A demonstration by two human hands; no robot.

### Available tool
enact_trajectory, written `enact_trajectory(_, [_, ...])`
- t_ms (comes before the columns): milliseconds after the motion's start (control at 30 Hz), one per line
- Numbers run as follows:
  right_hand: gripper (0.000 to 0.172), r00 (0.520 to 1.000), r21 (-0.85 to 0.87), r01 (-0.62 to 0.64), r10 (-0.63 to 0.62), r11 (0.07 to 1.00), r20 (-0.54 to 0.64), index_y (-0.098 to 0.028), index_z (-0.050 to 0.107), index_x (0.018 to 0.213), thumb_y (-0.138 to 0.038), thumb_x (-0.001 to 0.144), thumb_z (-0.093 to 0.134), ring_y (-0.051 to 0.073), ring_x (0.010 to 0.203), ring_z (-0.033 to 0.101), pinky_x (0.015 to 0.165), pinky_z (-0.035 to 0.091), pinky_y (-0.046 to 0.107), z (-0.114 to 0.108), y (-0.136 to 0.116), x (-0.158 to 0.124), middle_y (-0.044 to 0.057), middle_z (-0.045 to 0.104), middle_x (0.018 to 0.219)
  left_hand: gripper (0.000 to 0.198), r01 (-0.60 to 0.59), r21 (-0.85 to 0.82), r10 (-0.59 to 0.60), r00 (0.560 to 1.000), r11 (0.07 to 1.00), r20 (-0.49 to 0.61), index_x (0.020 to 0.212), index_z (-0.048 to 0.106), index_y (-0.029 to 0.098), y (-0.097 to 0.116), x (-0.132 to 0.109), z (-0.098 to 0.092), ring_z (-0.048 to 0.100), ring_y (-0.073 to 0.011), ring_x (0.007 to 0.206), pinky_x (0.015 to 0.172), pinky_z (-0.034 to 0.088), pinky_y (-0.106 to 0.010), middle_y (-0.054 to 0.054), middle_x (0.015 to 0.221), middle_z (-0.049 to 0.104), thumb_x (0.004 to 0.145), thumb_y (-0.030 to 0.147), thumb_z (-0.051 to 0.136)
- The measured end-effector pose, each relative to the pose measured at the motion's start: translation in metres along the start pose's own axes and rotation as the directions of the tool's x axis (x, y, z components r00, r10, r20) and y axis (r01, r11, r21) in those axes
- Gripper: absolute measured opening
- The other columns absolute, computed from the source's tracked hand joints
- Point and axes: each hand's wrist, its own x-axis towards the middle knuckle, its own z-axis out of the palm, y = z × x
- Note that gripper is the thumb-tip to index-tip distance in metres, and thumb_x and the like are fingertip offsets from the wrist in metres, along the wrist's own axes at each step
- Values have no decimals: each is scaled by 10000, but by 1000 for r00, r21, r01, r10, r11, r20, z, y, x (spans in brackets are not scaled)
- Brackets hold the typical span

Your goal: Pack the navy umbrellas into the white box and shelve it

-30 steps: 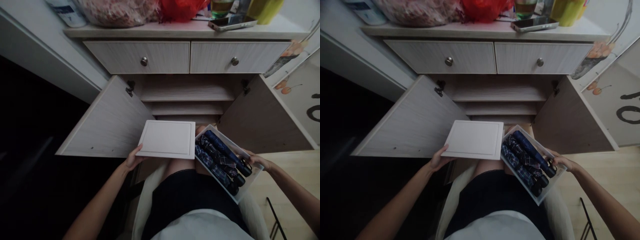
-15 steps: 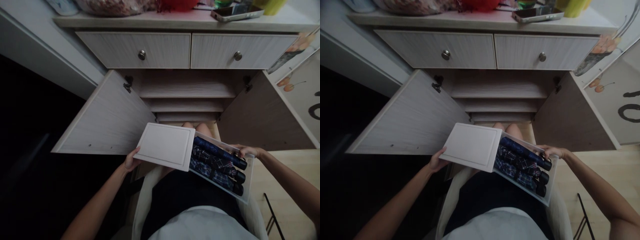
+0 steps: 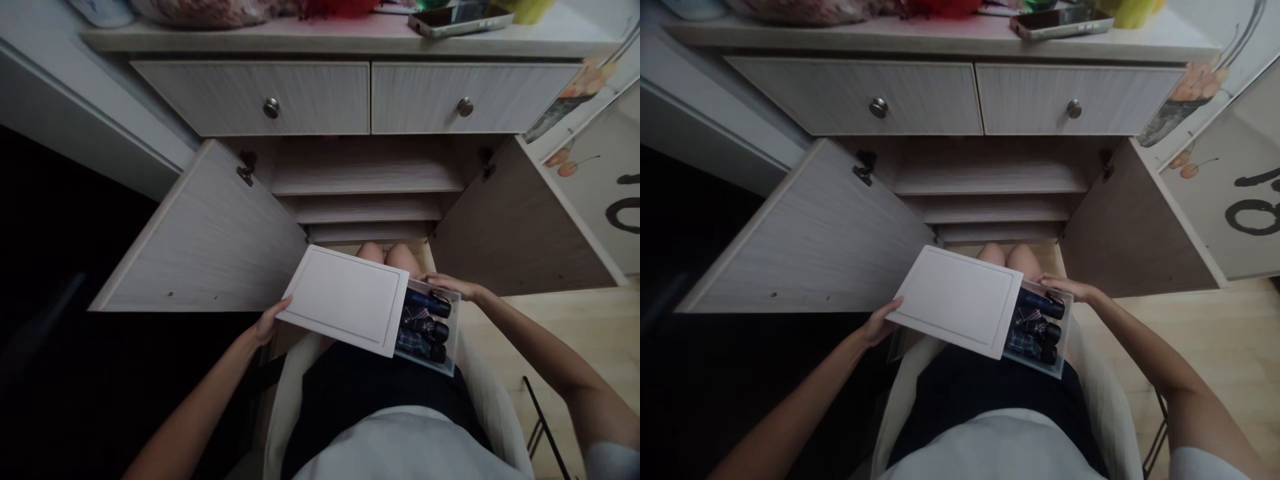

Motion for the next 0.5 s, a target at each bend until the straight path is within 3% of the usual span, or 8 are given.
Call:
enact_trajectory(67, [565, 964, 80, 74, -50, 994, -260, -218, 701, 1084, -697, 790, 639, 257, 1095, 651, 970, 509, 396, 3, 8, 8, 92, 708, 1172, 585, 20, 33, -21, 1000, 999, 22, 933, 786, 147, 2, -6, -2, 657, -408, 1191, 1085, 487, -479, -147, 1063, 787, 604, 631, 784])
enact_trajectory(100, [567, 909, 133, 93, -30, 987, -415, -230, 692, 1066, -719, 794, 606, 262, 1096, 657, 972, 510, 410, 6, 14, 8, 94, 710, 1172, 604, 30, 50, -32, 999, 998, 38, 950, 788, 148, 2, -9, -4, 649, -404, 1207, 1099, 476, -480, -146, 1070, 786, 612, 649, 777])
enact_trajectory(167, [542, 729, 245, 103, 95, 964, -678, -253, 673, 1041, -724, 797, 560, 277, 1112, 664, 964, 517, 435, 18, 28, 0, 87, 718, 1167, 638, 39, 88, -46, 996, 995, 81, 981, 790, 151, 3, -12, -9, 631, -400, 1239, 1121, 454, -475, -151, 1085, 783, 622, 678, 766])
enact_trajectory(233, [525, 578, 333, 116, 209, 936, -789, -269, 674, 1047, -715, 806, 540, 298, 1168, 649, 985, 514, 461, 43, 43, -17, 72, 727, 1181, 689, 26, 118, -40, 992, 993, 120, 1001, 792, 161, 7, -10, -12, 609, -406, 1268, 1137, 434, -476, -157, 1109, 776, 615, 730, 745])
enact_trajectory(267, [540, 574, 372, 134, 235, 918, -785, -271, 685, 1057, -726, 810, 534, 308, 1185, 646, 998, 511, 475, 60, 50, -27, 67, 736, 1173, 718, 4, 122, -20, 991, 993, 129, 1019, 791, 173, 10, -7, -12, 598, -406, 1284, 1146, 424, -477, -151, 1126, 773, 616, 763, 724])
enact_trajectory(333, [616, 686, 427, 222, 171, 876, -707, -268, 704, 1137, -768, 833, 512, 317, 1204, 649, 1027, 507, 483, 96, 58, -45, 66, 751, 1170, 749, -65, 98, 53, 992, 993, 116, 1101, 775, 212, 19, 2, -9, 584, -381, 1311, 1159, 409, -466, -114, 1170, 766, 665, 809, 652])
enact_trajectory(400, [662, 742, 472, 318, 94, 823, -664, -262, 708, 1197, -787, 845, 514, 321, 1225, 647, 1051, 503, 482, 126, 57, -56, 71, 764, 1154, 732, -94, 65, 88, 992, 993, 86, 1187, 745, 228, 29, 11, 0, 605, -348, 1296, 1139, 436, -446, -87, 1185, 764, 760, 795, 569])
enact_trajectory(500, [651, 744, 510, 413, 43, 754, -667, -272, 722, 1202, -782, 841, 543, 314, 1295, 609, 1111, 472, 468, 148, 43, -54, 56, 766, 1169, 677, -34, 44, 29, 994, 998, 104, 1204, 740, 152, 37, 20, 19, 696, -349, 1156, 1013, 545, -422, -129, 1107, 781, 852, 694, 541])
